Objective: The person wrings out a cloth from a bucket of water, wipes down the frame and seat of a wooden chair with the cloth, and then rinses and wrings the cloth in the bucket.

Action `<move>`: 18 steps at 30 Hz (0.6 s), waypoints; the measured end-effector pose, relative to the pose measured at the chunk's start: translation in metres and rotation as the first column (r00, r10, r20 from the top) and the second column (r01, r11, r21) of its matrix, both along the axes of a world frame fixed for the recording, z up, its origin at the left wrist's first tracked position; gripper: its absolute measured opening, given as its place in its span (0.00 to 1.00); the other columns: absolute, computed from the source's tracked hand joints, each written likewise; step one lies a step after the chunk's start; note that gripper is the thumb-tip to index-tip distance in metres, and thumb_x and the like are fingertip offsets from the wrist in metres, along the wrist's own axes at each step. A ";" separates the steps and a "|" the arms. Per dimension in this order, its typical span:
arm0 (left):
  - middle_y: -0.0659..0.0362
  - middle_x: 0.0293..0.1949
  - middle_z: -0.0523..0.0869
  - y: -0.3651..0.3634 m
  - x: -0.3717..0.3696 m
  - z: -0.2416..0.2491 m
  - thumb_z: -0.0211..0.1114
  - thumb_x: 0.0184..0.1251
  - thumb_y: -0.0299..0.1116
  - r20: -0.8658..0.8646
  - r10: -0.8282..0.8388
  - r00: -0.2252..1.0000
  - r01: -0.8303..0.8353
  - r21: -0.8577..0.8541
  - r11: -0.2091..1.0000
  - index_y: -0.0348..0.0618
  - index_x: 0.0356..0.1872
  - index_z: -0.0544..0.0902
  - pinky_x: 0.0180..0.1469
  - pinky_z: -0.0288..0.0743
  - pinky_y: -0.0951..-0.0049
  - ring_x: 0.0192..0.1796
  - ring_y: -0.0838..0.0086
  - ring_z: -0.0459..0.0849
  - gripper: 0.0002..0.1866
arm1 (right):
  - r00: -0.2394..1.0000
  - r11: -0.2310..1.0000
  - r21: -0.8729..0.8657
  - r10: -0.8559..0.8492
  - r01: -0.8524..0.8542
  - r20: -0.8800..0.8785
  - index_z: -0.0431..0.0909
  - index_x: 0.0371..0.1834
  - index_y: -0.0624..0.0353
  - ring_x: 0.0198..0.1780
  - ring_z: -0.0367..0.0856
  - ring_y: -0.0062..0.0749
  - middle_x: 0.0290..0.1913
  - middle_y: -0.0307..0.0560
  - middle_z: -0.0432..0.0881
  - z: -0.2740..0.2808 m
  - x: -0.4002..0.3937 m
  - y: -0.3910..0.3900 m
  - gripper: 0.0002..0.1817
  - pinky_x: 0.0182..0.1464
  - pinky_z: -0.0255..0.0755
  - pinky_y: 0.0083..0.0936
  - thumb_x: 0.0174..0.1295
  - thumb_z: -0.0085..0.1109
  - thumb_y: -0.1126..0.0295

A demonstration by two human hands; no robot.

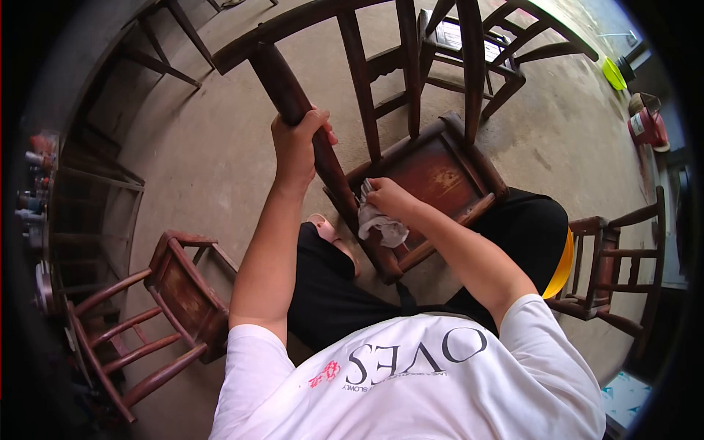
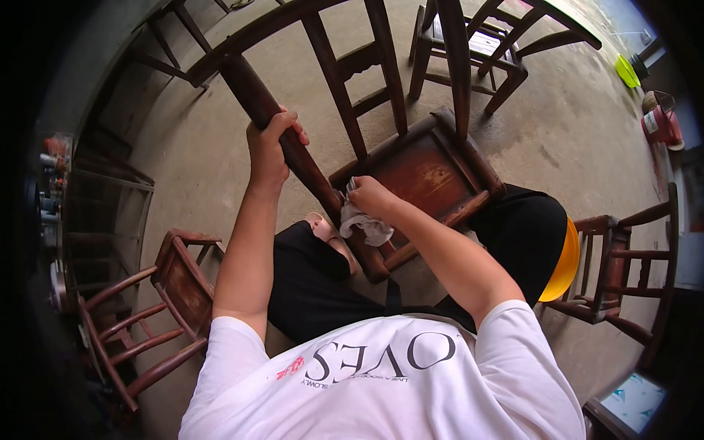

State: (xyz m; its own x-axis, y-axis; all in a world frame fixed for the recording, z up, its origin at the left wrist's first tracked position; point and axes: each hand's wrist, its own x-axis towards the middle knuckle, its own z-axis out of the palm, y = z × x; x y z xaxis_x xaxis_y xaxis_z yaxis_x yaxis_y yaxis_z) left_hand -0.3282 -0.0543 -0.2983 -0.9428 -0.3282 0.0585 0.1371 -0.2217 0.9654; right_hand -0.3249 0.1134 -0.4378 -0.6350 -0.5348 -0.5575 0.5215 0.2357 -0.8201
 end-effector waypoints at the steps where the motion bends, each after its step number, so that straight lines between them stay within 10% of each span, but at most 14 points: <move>1: 0.57 0.18 0.76 0.000 0.000 0.001 0.61 0.52 0.29 0.002 -0.002 1.000 0.002 -0.004 1.000 0.38 0.29 0.73 0.26 0.72 0.74 0.19 0.72 0.77 0.08 | 0.922 0.973 0.197 0.183 -0.120 -0.341 0.73 0.49 0.68 0.42 0.82 0.42 0.40 0.57 0.81 0.000 -0.002 0.003 0.17 0.42 0.75 0.32 0.55 0.46 0.75; 4: 0.57 0.18 0.77 0.001 0.000 0.002 0.62 0.52 0.28 -0.010 0.020 1.000 -0.019 0.022 1.000 0.36 0.26 0.75 0.23 0.72 0.77 0.17 0.73 0.77 0.06 | 0.617 0.842 0.504 0.504 -0.194 -0.604 0.65 0.62 0.61 0.51 0.79 0.45 0.47 0.62 0.78 0.015 -0.010 0.016 0.28 0.45 0.73 0.38 0.54 0.47 0.71; 7: 0.57 0.18 0.76 -0.001 0.001 0.002 0.61 0.52 0.29 0.010 -0.017 1.000 0.017 -0.013 1.000 0.37 0.29 0.73 0.26 0.72 0.75 0.19 0.72 0.77 0.07 | 0.521 0.493 0.794 0.810 -0.357 -0.269 0.62 0.66 0.48 0.48 0.80 0.45 0.46 0.58 0.79 0.056 -0.011 0.019 0.30 0.45 0.74 0.36 0.56 0.46 0.72; 9: 0.57 0.18 0.76 -0.002 0.001 0.002 0.61 0.52 0.29 0.008 -0.016 1.000 0.016 -0.023 1.000 0.38 0.29 0.73 0.26 0.72 0.75 0.19 0.72 0.77 0.07 | 0.121 0.327 0.921 0.944 -0.214 -0.307 0.61 0.66 0.39 0.42 0.82 0.43 0.42 0.53 0.79 0.053 -0.014 0.028 0.30 0.40 0.76 0.33 0.58 0.49 0.71; 12: 0.57 0.18 0.76 -0.001 0.001 0.002 0.61 0.53 0.29 0.015 -0.017 1.000 0.018 -0.029 0.999 0.38 0.29 0.73 0.26 0.73 0.75 0.19 0.72 0.77 0.08 | -0.128 0.301 0.953 0.947 0.026 -0.295 0.66 0.62 0.40 0.37 0.83 0.38 0.39 0.47 0.78 0.048 -0.013 0.028 0.25 0.34 0.77 0.30 0.59 0.50 0.68; 18: 0.57 0.18 0.76 -0.002 -0.002 0.000 0.61 0.52 0.29 0.010 -0.005 1.000 0.006 -0.034 0.999 0.38 0.29 0.73 0.25 0.73 0.74 0.19 0.72 0.78 0.08 | 0.054 0.392 0.915 0.920 -0.094 -0.388 0.68 0.59 0.43 0.38 0.83 0.42 0.40 0.51 0.79 0.035 -0.015 0.019 0.25 0.36 0.77 0.33 0.56 0.50 0.71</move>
